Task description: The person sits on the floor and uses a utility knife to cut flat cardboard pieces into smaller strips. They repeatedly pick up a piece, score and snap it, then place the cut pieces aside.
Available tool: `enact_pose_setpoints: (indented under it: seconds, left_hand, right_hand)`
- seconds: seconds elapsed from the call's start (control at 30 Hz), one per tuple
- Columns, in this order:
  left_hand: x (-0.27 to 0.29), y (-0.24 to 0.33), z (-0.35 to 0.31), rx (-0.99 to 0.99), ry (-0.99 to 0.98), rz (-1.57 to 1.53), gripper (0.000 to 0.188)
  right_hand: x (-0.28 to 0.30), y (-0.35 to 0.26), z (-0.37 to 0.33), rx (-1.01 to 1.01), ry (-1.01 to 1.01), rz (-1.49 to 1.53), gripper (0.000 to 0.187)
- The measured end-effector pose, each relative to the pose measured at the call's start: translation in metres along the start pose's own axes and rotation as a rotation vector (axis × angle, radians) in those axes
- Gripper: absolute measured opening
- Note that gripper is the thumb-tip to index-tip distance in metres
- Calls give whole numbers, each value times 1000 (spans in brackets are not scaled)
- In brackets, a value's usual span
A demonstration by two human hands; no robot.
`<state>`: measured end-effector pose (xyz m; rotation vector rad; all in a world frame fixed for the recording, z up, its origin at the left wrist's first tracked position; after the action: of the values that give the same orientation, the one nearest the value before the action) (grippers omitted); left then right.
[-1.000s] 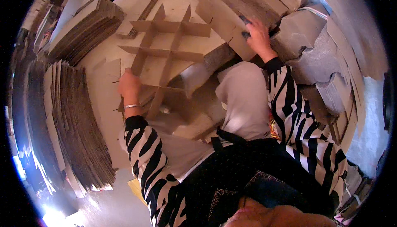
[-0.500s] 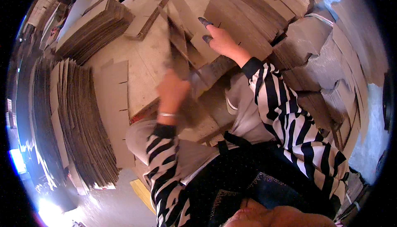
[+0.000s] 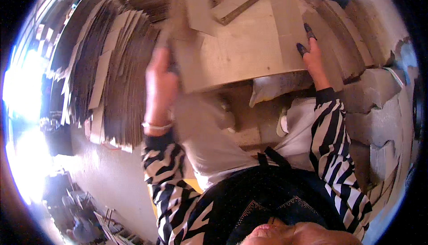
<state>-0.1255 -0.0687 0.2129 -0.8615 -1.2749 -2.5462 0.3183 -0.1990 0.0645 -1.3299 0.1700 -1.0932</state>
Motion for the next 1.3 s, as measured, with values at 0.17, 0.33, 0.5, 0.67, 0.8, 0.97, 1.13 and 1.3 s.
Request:
enact_pose_setpoints:
  seconds: [0.17, 0.33, 0.5, 0.67, 0.8, 0.97, 1.13, 1.3]
  left_hand:
    - [152, 54, 18, -315, 240, 1011, 49]
    - [198, -113, -5, 218, -233, 1492, 42]
    - [235, -166, -14, 123, -217, 1110, 39]
    - [213, -120, 30, 162, -242, 938, 35]
    - [66, -86, -2, -125, 50, 706, 39]
    - [-102, -145, -35, 27, -221, 1092, 40]
    - [-118, -188, -38, 109, -265, 1144, 26]
    - [-98, -153, -32, 10, -399, 1184, 32]
  right_hand:
    - [-11, -52, -26, 14, -182, -193, 48]
    - [-27, -39, -32, 71, -289, -402, 28]
    - [-32, -45, -42, 127, -385, -565, 27]
    - [-38, -33, -38, 228, -314, -507, 28]
    - [-62, -54, -51, 297, -430, -581, 32]
    - [-63, -56, -60, 303, -470, -616, 25]
    - [-68, -74, -65, 276, -500, -638, 19]
    - [-67, -95, -69, 318, -449, -554, 19]
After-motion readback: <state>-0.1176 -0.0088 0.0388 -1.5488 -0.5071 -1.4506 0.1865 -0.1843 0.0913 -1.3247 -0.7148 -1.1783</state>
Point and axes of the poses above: each hand's wrist, its own z-axis towards the middle knuckle, its own x-axis out of the back of the hand, y = z × x, the point moved 4 cm from there along z, towards the middle knuckle, and after that the axes turned 7 degrees about -x, right-handed, at the moved point
